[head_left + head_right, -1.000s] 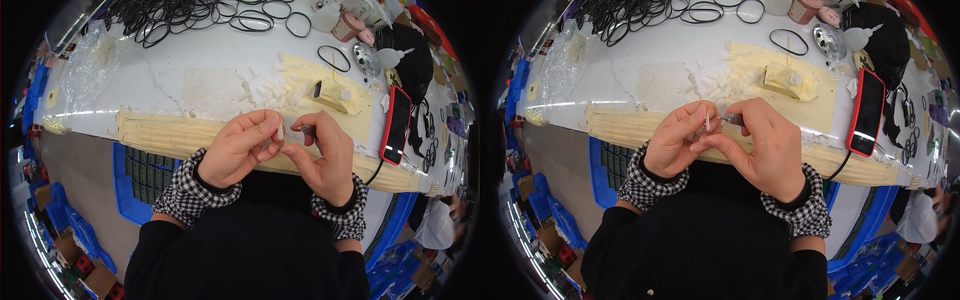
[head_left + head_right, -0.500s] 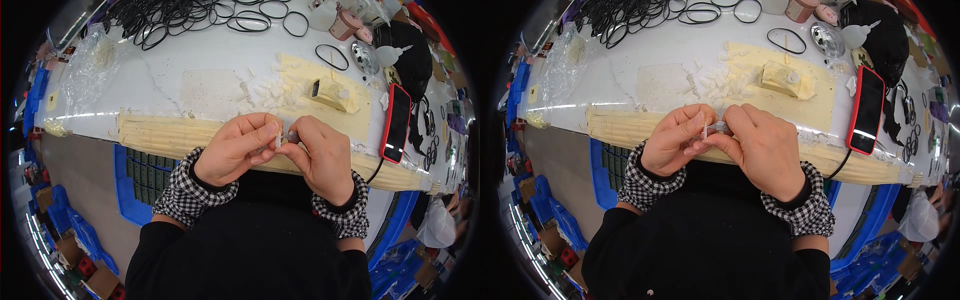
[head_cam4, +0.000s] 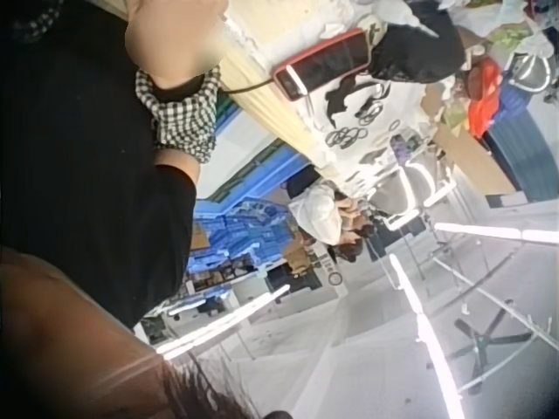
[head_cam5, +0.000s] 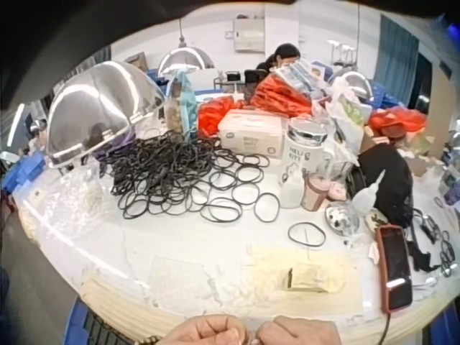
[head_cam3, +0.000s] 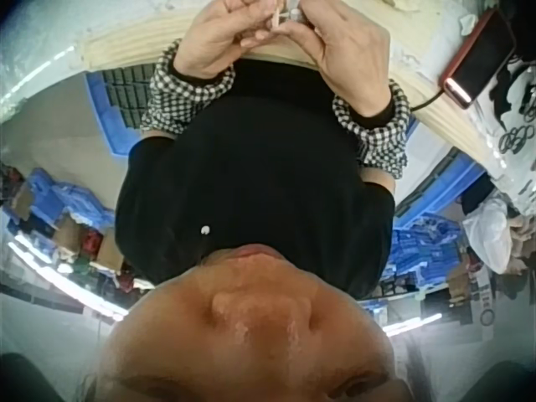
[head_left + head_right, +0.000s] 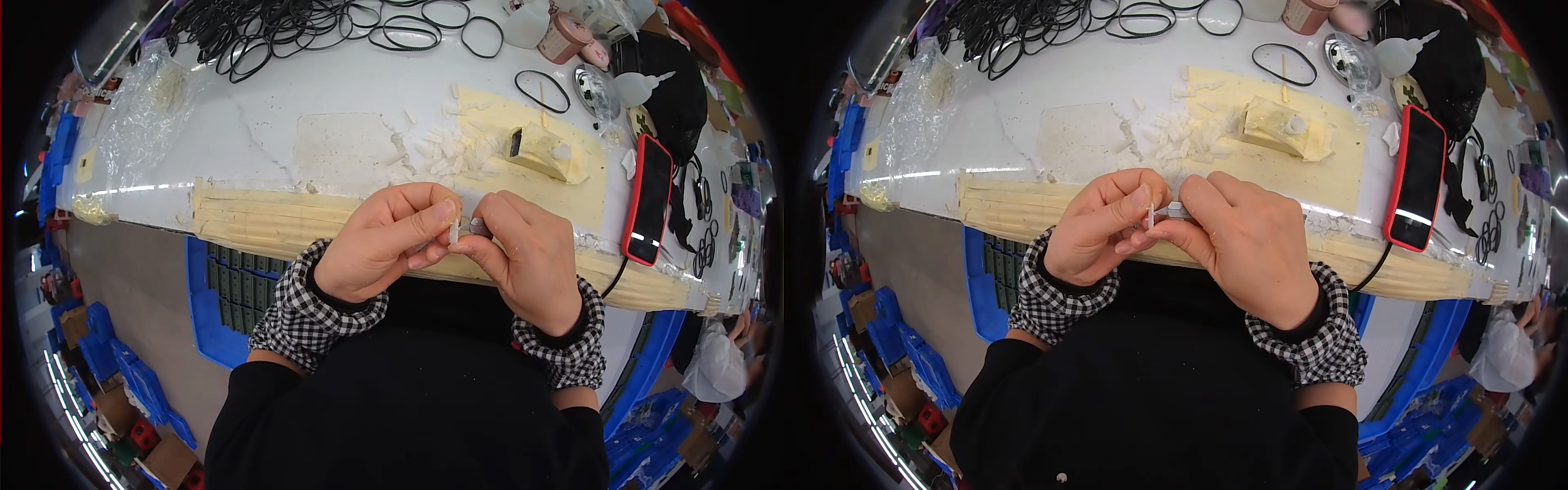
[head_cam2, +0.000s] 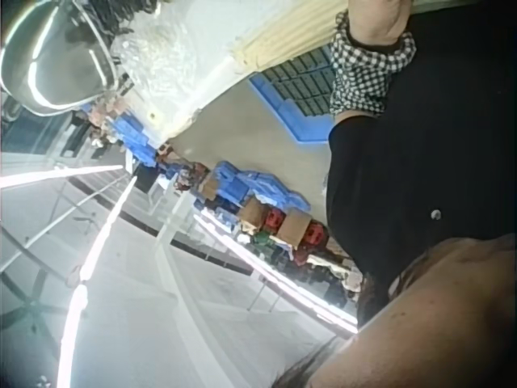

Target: Assembling small components at a workbench.

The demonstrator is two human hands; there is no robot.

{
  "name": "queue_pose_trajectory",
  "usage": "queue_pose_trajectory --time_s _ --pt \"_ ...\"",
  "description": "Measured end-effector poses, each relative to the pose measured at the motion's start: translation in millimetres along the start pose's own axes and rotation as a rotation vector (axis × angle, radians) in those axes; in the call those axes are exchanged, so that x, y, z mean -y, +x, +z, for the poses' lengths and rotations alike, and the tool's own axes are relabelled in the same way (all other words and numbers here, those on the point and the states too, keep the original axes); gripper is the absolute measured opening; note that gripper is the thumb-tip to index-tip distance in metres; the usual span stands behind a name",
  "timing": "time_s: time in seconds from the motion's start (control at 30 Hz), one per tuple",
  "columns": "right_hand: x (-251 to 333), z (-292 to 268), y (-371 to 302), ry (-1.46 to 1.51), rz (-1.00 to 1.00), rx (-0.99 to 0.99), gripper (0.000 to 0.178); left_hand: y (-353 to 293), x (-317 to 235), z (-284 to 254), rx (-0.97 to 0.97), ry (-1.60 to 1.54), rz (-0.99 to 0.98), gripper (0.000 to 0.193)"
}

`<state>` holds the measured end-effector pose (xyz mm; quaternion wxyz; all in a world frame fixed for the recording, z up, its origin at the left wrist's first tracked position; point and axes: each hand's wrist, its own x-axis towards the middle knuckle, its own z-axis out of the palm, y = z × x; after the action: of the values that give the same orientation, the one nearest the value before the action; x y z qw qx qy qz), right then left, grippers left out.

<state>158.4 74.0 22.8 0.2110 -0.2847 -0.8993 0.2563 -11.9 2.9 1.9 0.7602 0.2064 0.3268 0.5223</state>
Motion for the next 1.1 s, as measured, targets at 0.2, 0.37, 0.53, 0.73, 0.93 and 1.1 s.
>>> queue_pose_trajectory --time_s 0.2,0.37,0.53,0.73,0.93,1.1 --pt "-1 0 0 -0.017 -0.004 0.046 0.030 0 0 -1 -0.007 0.033 -0.007 0.026" --pt "-1 0 -1 -0.011 -0.012 0.054 0.029 0 0 -4 0.016 0.033 -0.014 0.025" --pt "-1 0 0 0.030 0.002 0.025 0.030 -1 -1 -2 -0.014 0.042 -0.021 0.025" --pt "-4 1 -3 0.016 -0.018 0.048 0.031 -3 1 -5 -0.018 0.062 0.000 0.024" --pt "-13 11 3 0.004 0.149 -0.243 0.018 -10 -10 -11 -0.249 0.028 0.159 0.015" --pt "-14 24 12 -0.259 0.140 -0.188 0.022 -11 -9 -20 -0.323 -0.049 0.242 0.020"
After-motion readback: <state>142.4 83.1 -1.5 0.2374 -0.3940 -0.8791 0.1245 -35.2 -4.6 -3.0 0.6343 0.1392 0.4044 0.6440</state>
